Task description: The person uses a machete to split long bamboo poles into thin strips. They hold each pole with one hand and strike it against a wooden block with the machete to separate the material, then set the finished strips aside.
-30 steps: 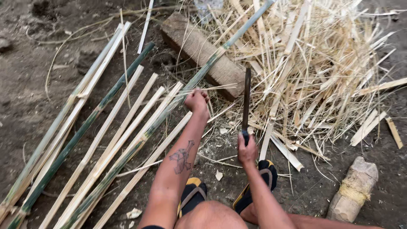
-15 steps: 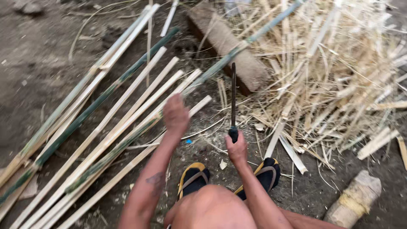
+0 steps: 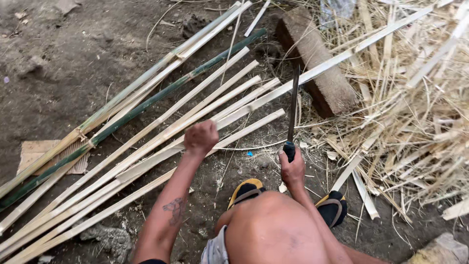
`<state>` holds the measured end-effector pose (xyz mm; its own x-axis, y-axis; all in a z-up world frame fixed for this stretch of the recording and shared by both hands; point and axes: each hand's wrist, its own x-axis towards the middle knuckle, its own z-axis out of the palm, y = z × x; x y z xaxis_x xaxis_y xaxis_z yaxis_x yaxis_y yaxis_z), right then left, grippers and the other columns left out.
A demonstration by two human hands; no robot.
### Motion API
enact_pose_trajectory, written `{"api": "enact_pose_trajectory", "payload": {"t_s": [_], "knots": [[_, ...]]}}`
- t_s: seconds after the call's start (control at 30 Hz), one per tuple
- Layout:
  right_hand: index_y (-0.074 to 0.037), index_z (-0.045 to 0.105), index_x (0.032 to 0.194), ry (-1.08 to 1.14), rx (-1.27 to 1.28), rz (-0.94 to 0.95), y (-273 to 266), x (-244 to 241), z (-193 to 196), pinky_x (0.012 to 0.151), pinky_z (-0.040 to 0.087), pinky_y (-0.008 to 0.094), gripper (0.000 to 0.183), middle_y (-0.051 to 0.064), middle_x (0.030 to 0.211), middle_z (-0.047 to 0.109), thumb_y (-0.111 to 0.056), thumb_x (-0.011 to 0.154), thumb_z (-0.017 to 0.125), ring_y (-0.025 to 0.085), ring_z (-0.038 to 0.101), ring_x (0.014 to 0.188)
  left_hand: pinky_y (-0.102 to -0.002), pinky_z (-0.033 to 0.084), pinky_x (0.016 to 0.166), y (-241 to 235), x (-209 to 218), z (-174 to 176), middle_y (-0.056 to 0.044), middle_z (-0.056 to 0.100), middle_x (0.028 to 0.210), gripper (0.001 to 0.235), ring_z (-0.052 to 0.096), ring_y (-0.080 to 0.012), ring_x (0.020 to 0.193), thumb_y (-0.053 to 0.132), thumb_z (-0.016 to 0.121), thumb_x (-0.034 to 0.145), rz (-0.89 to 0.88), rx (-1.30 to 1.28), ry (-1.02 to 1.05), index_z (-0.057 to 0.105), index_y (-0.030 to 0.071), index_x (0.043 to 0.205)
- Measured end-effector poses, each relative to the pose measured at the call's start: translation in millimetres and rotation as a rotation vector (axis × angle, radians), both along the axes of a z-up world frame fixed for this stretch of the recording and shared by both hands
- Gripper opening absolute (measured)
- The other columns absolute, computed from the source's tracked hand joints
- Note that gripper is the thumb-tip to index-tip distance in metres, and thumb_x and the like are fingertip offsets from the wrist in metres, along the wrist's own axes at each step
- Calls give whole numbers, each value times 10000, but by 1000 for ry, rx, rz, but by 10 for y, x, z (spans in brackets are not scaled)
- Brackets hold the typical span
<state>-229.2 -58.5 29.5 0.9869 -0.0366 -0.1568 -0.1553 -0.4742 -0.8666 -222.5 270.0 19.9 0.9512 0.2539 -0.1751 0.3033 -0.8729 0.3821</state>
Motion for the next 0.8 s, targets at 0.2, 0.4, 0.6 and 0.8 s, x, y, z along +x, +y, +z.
{"api": "enact_pose_trajectory", "payload": {"t_s": [0.2, 0.4, 0.6, 0.8], "knots": [[-68, 533, 1294, 78, -94, -64, -70, 151, 325, 768, 567, 446, 520, 189, 935, 720, -349, 886, 694, 311, 726, 831, -521, 581, 734, -1007, 797, 553, -215, 748, 834, 370, 721, -393, 795, 328, 520, 948, 52, -152, -125, 766, 69, 851], [-45, 432, 1394, 69, -667, 147, -384, 358, 303, 876, 504, 537, 801, 233, 1227, 602, -422, 788, 796, 414, 640, 1008, -631, 512, 812, -1216, 772, 304, -245, 682, 1098, 604, 677, -442, 993, 487, 768, 816, -207, -337, 71, 641, 8, 1162], [-104, 490, 1364, 332, -862, 243, -666, 532, 461, 888, 550, 499, 600, 184, 1159, 667, -492, 928, 628, 336, 689, 1044, -501, 568, 915, -695, -85, 161, -224, 746, 1034, 364, 729, -387, 992, 369, 715, 879, -43, -59, 319, 725, 66, 1081], [-50, 513, 1267, 325, -689, 421, -247, 359, 717, 769, 573, 482, 629, 198, 902, 725, -616, 994, 550, 361, 726, 835, -475, 588, 884, -757, -34, 467, -205, 740, 1027, 347, 730, -374, 988, 391, 722, 883, 58, -8, 359, 762, 76, 1023]]}}
